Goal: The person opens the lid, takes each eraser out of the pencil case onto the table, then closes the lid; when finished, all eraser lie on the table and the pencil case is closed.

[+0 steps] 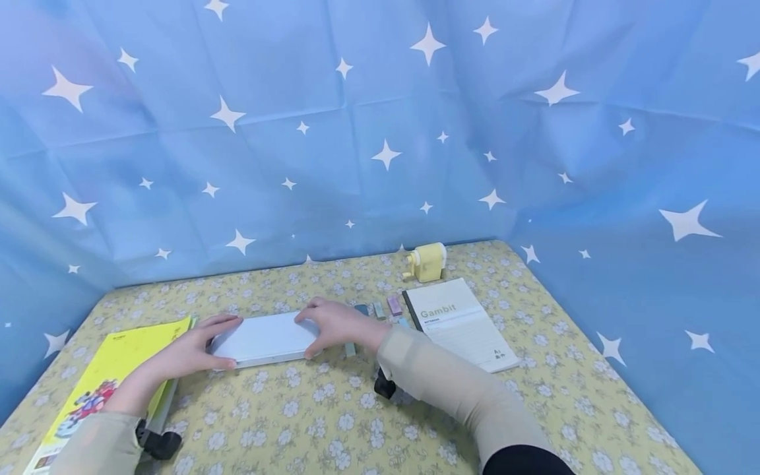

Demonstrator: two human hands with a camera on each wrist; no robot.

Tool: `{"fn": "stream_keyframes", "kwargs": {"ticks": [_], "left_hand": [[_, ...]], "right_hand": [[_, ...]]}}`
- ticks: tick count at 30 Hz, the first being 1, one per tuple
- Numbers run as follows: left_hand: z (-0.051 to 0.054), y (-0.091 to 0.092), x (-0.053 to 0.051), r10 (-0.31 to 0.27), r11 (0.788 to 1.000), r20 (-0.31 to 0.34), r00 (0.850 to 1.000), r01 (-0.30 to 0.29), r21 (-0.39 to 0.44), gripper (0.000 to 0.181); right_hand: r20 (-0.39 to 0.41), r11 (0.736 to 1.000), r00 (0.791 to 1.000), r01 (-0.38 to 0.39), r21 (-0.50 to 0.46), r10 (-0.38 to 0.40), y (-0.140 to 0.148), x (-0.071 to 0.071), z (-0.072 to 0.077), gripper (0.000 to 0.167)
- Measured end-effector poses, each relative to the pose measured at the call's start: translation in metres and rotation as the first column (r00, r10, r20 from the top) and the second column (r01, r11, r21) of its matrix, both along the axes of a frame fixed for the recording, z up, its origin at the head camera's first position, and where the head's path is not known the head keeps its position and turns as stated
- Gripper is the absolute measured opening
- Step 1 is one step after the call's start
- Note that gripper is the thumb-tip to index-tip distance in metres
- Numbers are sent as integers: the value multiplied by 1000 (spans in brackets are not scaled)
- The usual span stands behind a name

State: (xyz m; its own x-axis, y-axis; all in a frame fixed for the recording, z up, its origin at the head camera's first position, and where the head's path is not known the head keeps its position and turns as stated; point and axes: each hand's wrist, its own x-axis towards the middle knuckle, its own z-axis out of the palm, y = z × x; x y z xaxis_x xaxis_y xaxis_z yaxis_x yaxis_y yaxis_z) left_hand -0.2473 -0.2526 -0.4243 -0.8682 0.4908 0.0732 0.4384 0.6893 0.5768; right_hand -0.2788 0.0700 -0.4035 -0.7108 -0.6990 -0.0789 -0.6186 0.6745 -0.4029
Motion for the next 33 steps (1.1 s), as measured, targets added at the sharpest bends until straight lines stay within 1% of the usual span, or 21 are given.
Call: {"fn": "stream_keyframes", "kwargs": {"ticks": [4, 8, 14, 18, 26, 33], "left_hand": [[2, 4, 0, 12, 1000, -7, 1000, -12, -14, 90], [4, 8, 0, 5, 1000, -21, 1000, -5, -14, 89], [4, 12, 2, 15, 999, -43, 999, -16, -36, 89], [5, 13, 5, 19, 999, -48, 999, -21, -45, 90], [6, 14, 14, 9, 999, -36, 999, -10, -34, 89], [6, 10, 17, 2, 1000, -33, 999, -2, -26, 87]], "right_hand": [[-2, 1000, 1000, -13, 8, 13, 5, 0, 1, 72], [-11, 1000, 1000, -25, 11, 25, 9, -1, 2, 72], [-6, 999, 999, -52, 1, 52, 12, 0, 3, 72], [-8, 998, 998, -56, 6, 56, 14, 1, 3, 73], [-49, 997, 996, -69, 20, 70, 12, 5, 1, 74], [-55, 997, 996, -73, 26, 74, 9, 8, 1, 73]]}}
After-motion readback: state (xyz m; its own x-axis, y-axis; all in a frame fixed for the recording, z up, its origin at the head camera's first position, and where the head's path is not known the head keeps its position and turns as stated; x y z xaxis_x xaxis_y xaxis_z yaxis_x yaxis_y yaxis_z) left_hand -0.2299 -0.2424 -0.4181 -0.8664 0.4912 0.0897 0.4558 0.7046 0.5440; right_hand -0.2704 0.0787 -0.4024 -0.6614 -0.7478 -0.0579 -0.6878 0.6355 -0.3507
